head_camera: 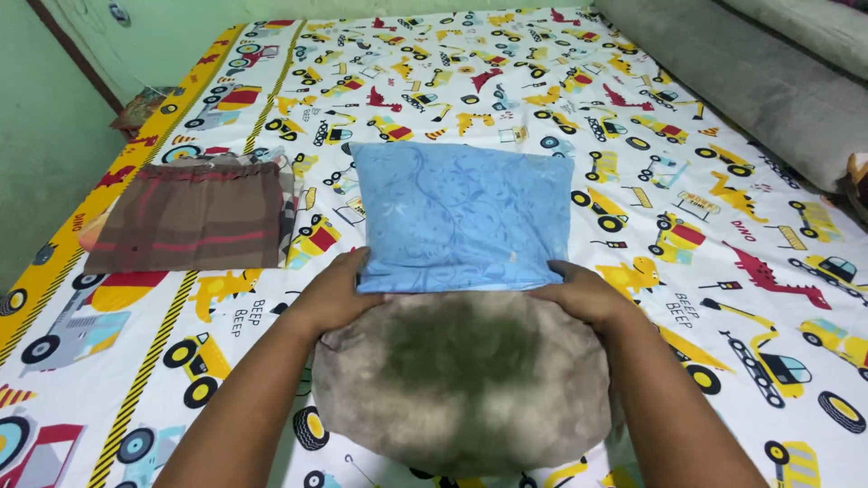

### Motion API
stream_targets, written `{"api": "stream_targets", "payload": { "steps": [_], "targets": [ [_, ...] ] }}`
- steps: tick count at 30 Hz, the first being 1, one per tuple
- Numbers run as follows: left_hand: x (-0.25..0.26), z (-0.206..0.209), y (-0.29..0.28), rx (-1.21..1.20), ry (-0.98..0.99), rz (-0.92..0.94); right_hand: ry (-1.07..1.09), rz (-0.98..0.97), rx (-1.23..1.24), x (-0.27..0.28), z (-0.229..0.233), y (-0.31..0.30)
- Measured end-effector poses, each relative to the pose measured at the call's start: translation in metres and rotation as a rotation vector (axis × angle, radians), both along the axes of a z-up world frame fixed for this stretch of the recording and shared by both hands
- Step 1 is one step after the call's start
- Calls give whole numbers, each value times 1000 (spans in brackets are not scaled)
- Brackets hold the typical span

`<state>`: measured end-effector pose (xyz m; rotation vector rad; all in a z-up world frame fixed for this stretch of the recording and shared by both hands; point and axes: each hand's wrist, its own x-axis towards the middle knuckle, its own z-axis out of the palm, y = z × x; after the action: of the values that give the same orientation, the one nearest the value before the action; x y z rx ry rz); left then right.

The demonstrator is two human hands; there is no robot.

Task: The person folds a blue patterned sheet on a bed, then places a beige pillow on top and folds the sheet around it. The person smooths the fabric and adjusts the folded bundle on the bed.

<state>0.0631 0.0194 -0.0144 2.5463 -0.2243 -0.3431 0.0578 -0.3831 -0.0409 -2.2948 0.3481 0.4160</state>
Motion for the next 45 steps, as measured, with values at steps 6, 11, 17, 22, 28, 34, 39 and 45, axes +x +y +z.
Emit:
{"api": "stream_targets", "payload": {
  "steps": [6,11,17,22,28,34,39,45],
  "targets": [
    [19,7,-17,-1004,378,372,-174,-441,777,32,9,-27],
    [74,-22,-50,-504,126,480,-114,-368,249,86,-43,-10],
    [94,4,-31,-500,-686,478,-720,-340,142,84,53,13],
    [118,60,-59,-65,-919,226,-769,-154,-267,120,77,26],
    [131,20,-104,245,-401,-109,-280,367,-535,130,-1,93],
    [127,6,-92,312,-411,-151,-398,173,-334,197,-26,32],
    [127,5,-90,239,-359,-108,-84,-478,246,248,-41,21],
    [124,-1,-71,74,-324,-6,-369,-128,477,184,77,50]
  ]
}}
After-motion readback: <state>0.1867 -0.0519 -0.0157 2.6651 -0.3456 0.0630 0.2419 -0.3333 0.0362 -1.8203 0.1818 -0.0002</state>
